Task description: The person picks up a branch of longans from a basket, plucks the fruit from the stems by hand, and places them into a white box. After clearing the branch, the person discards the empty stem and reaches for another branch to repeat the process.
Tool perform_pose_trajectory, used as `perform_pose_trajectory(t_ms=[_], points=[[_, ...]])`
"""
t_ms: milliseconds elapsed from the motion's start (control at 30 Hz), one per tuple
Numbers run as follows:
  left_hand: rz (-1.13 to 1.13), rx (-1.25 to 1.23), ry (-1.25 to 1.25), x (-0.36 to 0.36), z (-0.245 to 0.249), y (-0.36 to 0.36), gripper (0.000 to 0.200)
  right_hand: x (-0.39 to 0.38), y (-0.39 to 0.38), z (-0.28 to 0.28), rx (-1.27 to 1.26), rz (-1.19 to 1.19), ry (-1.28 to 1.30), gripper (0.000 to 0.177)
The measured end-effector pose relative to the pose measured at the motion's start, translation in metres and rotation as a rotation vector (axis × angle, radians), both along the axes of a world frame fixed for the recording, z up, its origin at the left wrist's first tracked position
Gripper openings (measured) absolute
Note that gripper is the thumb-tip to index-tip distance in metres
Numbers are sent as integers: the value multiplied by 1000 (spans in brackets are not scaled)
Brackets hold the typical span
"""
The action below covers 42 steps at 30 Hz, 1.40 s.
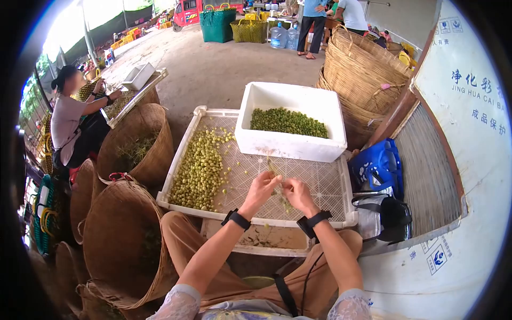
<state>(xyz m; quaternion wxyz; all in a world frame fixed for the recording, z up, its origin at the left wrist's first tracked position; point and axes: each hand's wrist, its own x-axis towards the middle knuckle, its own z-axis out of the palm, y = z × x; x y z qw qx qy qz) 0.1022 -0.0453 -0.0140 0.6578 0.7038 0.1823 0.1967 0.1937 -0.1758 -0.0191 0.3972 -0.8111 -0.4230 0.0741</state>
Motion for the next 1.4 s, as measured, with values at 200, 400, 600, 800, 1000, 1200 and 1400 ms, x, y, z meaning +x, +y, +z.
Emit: perform_pose_trajectory(t_ms=[200,400,600,800,1000,1200,1400], points=[[-158,-626,-95,9,-8,22,26,-9,14,9,58,42,15,11],[-174,-614,-196,-4,-1,65,26,3,-8,3,55,-24,113,11],[-143,-697,-217,-24,19,74,26,-51,-20,-44,-384,681,333,15],[-144,-753,-145,-42,8,82,26,-72,-13,-120,-1020,740,95,31],[-79,-931,-157,-46,-14,105,24,-74,11,-211,-1312,653,-145,43],[28,-1097,-114,-49,-31,127,23,-87,-19,-324,-1155,647,-416,26],[43,-1150,-132,-47,-26,129,23,-72,-34,-350,-1016,532,-313,24]])
